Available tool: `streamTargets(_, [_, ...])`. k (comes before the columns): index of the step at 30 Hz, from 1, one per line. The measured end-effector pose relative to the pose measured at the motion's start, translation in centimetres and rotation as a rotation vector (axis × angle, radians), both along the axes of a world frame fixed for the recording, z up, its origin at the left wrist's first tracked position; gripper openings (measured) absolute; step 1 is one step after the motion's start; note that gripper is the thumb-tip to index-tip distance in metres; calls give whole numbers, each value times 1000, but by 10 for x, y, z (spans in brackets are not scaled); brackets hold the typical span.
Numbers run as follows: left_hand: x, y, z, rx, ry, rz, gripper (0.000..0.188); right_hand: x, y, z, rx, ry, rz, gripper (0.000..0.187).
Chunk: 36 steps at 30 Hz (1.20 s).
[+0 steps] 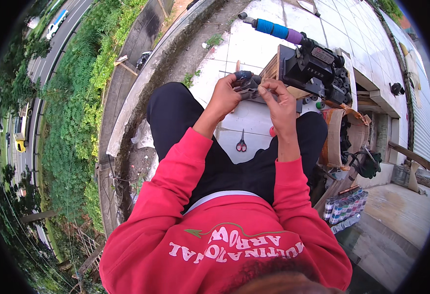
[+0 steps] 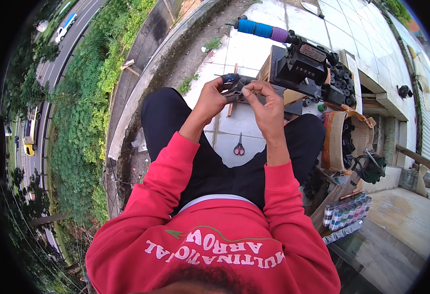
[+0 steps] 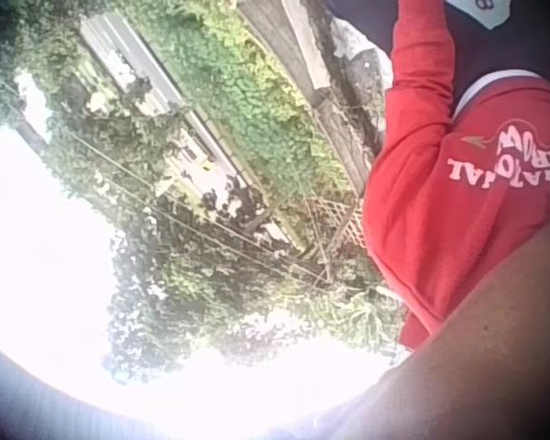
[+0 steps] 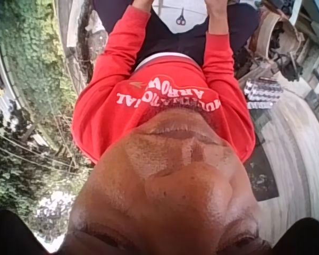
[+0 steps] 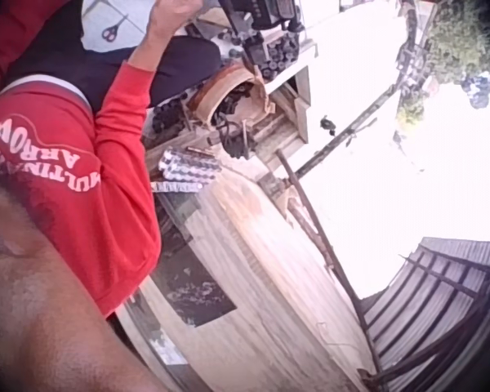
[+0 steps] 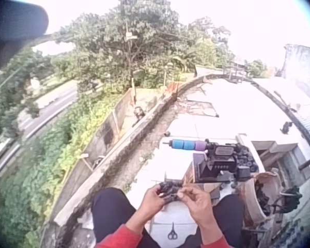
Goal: Assembling black cylindrical components by attaching small blue pieces.
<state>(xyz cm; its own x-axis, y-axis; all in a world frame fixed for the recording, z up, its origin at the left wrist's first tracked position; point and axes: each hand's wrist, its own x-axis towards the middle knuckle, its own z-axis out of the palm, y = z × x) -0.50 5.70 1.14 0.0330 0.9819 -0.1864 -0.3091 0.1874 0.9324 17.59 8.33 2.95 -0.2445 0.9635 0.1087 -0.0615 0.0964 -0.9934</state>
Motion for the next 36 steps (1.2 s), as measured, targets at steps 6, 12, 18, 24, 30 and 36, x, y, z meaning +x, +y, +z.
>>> streamTargets(6, [5,-6,1,51,81,-33,43,13,14,0,-167,182,-137,15])
streamTargets(12, [3,-12,-50,40,954,-299,41,13,3,-9,-189,184,-19,12])
streamTargets(18, [-4,-26,-67,388,1066,-209,32,10,-10,-25,-196,90,32,12])
streamTargets(24, [-7,1,-3,76,70,-79,33,5,-22,-31,-169,-51,103,13])
streamTargets(30, [-1,-13,3,76,-44,-56,29,4,-24,-40,-158,-37,88,13])
streamTargets(36, [4,-15,-6,74,13,5,21,5,-21,-43,-183,-9,41,14])
